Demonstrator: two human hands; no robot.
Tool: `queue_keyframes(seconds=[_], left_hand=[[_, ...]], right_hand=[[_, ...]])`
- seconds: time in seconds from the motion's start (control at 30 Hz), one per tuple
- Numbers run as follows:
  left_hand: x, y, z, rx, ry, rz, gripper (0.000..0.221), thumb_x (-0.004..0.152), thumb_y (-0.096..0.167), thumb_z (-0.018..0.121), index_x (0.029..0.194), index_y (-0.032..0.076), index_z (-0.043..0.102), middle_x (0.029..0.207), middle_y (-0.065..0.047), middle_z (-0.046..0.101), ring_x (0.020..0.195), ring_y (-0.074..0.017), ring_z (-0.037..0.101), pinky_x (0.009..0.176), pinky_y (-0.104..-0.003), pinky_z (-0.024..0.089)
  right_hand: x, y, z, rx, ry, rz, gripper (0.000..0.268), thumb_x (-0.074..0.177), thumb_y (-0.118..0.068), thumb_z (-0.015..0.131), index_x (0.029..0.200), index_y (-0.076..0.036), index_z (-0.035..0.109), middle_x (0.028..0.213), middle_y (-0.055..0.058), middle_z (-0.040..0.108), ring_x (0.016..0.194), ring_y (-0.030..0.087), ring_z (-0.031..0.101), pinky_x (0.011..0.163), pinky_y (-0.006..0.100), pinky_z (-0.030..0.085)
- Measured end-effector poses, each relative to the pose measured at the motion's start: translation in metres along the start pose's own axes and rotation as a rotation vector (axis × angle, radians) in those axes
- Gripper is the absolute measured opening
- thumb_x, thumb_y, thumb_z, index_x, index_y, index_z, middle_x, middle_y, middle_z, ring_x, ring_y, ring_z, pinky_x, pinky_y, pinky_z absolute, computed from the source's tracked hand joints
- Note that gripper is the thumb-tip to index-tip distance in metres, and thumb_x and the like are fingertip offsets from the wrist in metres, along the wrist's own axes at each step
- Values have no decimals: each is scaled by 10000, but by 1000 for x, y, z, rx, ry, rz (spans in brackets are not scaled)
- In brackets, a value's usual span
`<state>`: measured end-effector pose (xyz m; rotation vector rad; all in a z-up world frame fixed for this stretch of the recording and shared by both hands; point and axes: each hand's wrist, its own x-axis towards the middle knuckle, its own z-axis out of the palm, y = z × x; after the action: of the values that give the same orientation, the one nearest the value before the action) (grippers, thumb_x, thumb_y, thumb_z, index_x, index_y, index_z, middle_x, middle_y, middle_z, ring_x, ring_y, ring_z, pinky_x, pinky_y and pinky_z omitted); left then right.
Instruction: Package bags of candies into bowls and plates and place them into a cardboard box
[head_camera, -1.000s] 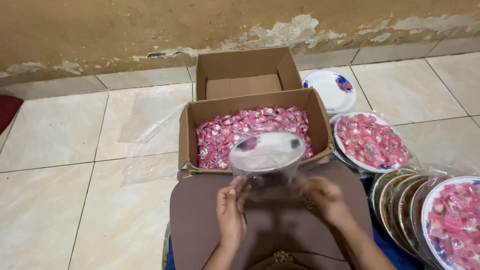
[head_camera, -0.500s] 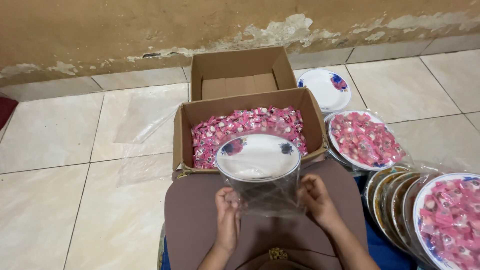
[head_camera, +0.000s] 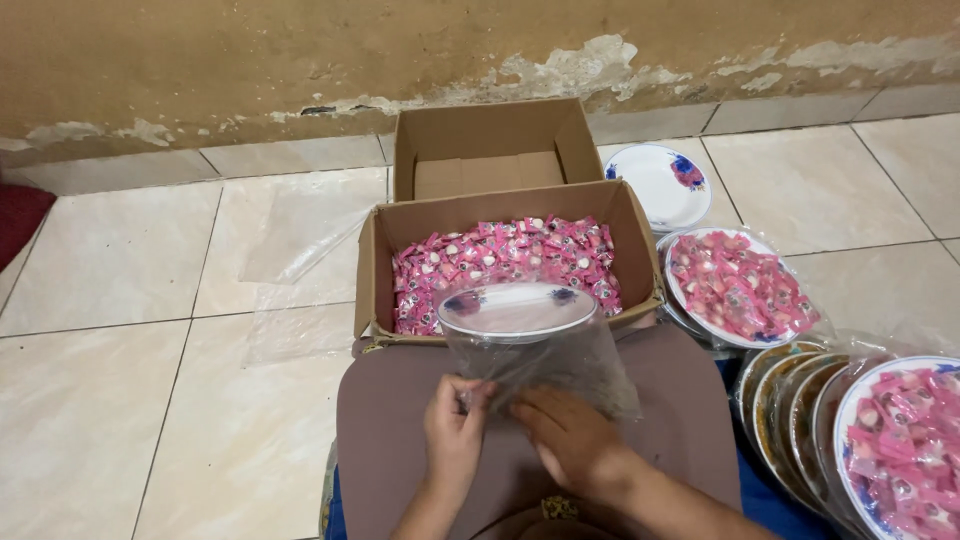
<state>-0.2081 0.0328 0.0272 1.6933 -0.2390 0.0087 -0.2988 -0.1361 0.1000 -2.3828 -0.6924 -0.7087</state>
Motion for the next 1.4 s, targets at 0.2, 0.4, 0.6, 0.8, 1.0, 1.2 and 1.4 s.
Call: queue_keyframes(seconds=[0.2, 0.4, 0.6, 0.8, 1.0, 1.2, 1.4], left_hand=[[16, 36, 2, 132, -130, 210, 359, 992, 395, 620, 765, 132, 527, 675, -4, 530, 635, -150, 487, 613, -331, 401], [12, 38, 11, 71, -127, 253, 161, 996, 235, 589, 925, 95, 623, 842, -49, 680, 772, -209, 637, 713, -356, 482], [11, 18, 34, 139, -240, 284, 231, 1005, 323, 562, 1009, 119, 671, 920, -78, 700, 845, -272, 682, 758, -395, 497], [8, 43, 35, -39, -251, 565, 377, 1078, 396, 435, 1065, 102, 671, 985, -86, 643, 945, -283, 608, 859, -388, 442], [60, 24, 33, -755, 201, -384, 833, 893, 395, 573, 1595, 174, 182, 1692, -90, 218, 1506, -224, 341, 1196, -419, 342], [77, 70, 49, -821, 213, -551, 562, 1038, 194, 509, 1560, 58, 353, 1465, -271, 534, 1220, -364, 629, 974, -483, 545], [66, 47, 71, -631, 231, -532, 576, 986, 164, 581, 1523, 95, 387, 1302, -224, 609, 956, -255, 643, 805, -383, 569]], right_hand=[[12, 35, 14, -169, 119, 74, 391, 993, 71, 356, 1309, 39, 583, 1351, 239, 598, 1274, 401, 593, 1144, 489, 445], [0, 61, 36, -146, 83, 66, 299, 978, -4, 524, 1257, 55, 610, 1276, 231, 653, 1136, 388, 670, 997, 454, 533], [5, 114, 56, -403, -81, 115, 532, 1053, -157, 462, 1548, -18, 326, 1602, 183, 366, 1512, 335, 346, 1251, 505, 266], [10, 154, 51, -222, -402, 349, 278, 536, -335, 727, 801, -270, 669, 703, -5, 694, 653, 191, 645, 632, 351, 435], [8, 97, 34, -138, 0, 121, 421, 868, -362, 734, 1231, -159, 668, 1365, 42, 673, 1243, 237, 664, 961, 400, 504], [11, 80, 45, -365, -146, 163, 619, 932, -576, 624, 1414, -189, 584, 1277, 110, 699, 1169, 290, 672, 944, 433, 555], [16, 80, 59, -518, -185, 204, 706, 641, -373, 859, 1269, -160, 620, 1133, 70, 741, 1054, 261, 712, 875, 396, 586]])
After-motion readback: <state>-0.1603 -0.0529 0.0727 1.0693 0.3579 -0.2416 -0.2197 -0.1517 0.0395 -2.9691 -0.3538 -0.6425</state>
